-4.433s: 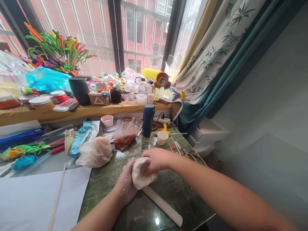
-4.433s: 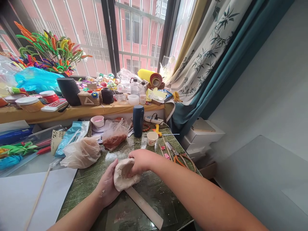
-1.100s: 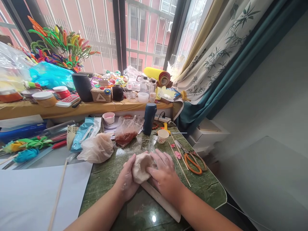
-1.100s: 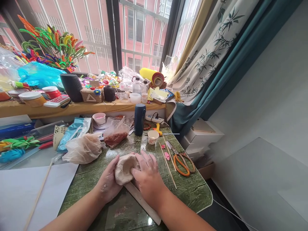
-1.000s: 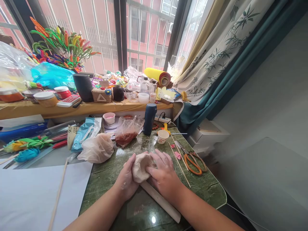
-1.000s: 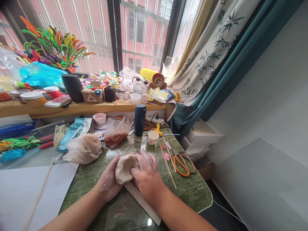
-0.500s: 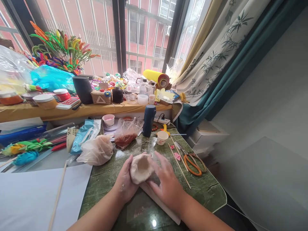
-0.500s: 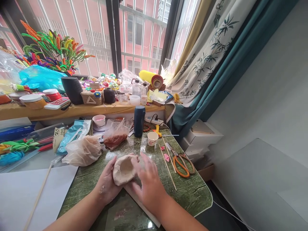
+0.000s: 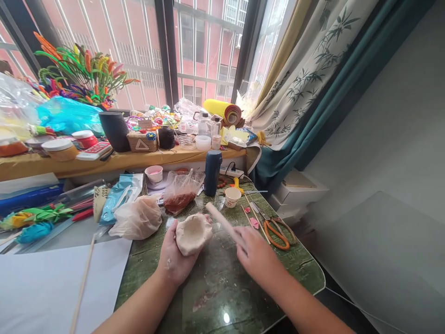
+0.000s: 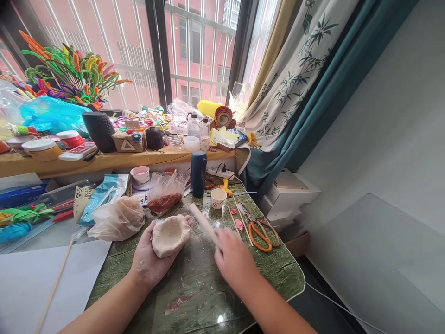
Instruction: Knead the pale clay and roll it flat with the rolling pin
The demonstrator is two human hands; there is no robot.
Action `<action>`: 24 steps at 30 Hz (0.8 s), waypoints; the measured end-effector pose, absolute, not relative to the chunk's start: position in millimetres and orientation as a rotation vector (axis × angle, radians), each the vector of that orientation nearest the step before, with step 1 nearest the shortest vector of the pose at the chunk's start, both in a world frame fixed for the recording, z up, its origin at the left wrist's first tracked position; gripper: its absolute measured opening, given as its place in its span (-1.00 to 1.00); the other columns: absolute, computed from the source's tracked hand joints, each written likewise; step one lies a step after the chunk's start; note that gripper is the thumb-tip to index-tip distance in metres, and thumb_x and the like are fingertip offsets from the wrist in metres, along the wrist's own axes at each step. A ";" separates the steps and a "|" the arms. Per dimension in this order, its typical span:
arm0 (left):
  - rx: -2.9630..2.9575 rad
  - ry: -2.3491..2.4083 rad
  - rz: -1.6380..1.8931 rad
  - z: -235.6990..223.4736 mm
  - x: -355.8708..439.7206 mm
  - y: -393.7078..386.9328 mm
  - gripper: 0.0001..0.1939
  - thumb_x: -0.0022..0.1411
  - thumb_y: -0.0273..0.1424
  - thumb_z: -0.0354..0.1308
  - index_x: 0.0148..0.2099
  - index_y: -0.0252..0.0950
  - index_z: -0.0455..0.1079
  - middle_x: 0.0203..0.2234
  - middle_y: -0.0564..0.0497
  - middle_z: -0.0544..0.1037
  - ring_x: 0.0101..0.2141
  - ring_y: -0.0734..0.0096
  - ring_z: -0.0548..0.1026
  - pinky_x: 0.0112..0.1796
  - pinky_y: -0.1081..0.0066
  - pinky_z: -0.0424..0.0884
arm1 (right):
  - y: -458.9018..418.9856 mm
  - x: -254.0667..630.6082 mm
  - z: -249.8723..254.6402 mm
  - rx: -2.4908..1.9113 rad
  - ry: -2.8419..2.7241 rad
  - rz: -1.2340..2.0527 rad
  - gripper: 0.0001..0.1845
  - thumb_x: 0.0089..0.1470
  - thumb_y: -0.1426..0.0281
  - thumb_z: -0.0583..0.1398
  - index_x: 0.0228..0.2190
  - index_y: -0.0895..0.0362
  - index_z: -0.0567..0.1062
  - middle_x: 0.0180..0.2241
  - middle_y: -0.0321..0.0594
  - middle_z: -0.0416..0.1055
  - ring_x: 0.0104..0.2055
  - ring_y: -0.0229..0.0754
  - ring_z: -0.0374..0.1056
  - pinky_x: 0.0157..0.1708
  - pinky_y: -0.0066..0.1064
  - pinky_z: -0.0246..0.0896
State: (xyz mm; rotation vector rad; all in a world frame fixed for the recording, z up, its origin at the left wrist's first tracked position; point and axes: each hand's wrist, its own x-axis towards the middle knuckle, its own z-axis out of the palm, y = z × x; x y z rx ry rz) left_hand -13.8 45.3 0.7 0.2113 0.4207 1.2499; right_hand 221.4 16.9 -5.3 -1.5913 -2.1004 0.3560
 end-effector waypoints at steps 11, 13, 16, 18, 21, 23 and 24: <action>0.120 0.382 1.129 -8.4 -14.0 46.3 -0.24 0.46 -0.08 -0.05 0.44 -0.59 0.06 0.20 -0.54 0.42 0.18 -0.26 0.46 0.11 -0.10 0.46 | 28.8 230.0 -17.2 -1.521 -2.076 0.246 -0.54 0.14 0.41 0.24 0.10 0.06 0.44 0.08 0.00 0.45 0.23 0.19 0.29 0.21 0.13 0.20; 0.124 0.383 1.082 -9.9 -13.0 46.1 -0.23 0.47 -0.09 -0.05 0.45 -0.61 0.03 0.19 -0.56 0.43 0.17 -0.27 0.47 0.08 -0.10 0.48 | 24.2 217.2 -10.6 -1.380 -2.050 0.400 -0.38 0.15 0.32 0.28 0.22 0.03 0.31 0.20 0.00 0.36 0.28 0.15 0.24 0.25 0.10 0.19; 0.133 0.405 1.047 -10.2 -12.0 46.0 -0.23 0.47 -0.09 -0.06 0.44 -0.63 0.03 0.17 -0.57 0.45 0.16 -0.26 0.49 0.08 -0.11 0.48 | 22.1 200.8 -7.2 -1.294 -1.984 0.625 -0.14 0.07 0.27 0.36 0.32 0.04 0.17 0.30 0.03 0.24 0.36 0.13 0.16 0.30 0.06 0.14; 0.157 0.429 1.087 -7.6 -11.4 45.5 -0.24 0.47 -0.08 -0.07 0.42 -0.63 0.08 0.17 -0.54 0.46 0.15 -0.22 0.49 0.10 -0.09 0.46 | 21.6 191.5 -10.6 -1.312 -1.890 0.746 -0.13 0.04 0.29 0.38 0.31 0.06 0.21 0.29 0.06 0.26 0.32 0.13 0.22 0.27 0.04 0.19; 0.223 0.472 1.203 -0.6 -7.5 42.3 -0.32 0.48 -0.11 -0.07 0.36 -0.60 0.23 0.16 -0.46 0.50 0.15 -0.15 0.51 0.15 0.01 0.44 | 16.5 174.1 -20.9 -1.304 -1.645 0.952 -0.10 0.01 0.32 0.40 0.31 0.05 0.18 0.25 0.08 0.31 0.21 0.09 0.37 0.16 -0.02 0.34; 0.243 0.515 1.235 2.1 -1.8 38.1 -0.37 0.48 -0.13 -0.05 0.33 -0.55 0.31 0.13 -0.38 0.55 0.15 -0.08 0.51 0.20 0.08 0.39 | 10.3 159.4 -28.6 -1.212 -1.499 1.118 0.06 -0.03 0.35 0.43 0.36 0.03 0.03 0.27 0.10 0.30 0.19 0.06 0.40 0.14 -0.06 0.37; 0.248 0.541 1.233 1.9 1.5 35.8 -0.39 0.48 -0.13 -0.04 0.32 -0.51 0.33 0.11 -0.34 0.57 0.15 -0.05 0.52 0.23 0.11 0.35 | 7.4 152.4 -32.0 -1.162 -1.448 1.184 0.14 -0.04 0.37 0.44 0.38 0.01 -0.05 0.28 0.10 0.29 0.21 0.05 0.39 0.15 -0.07 0.36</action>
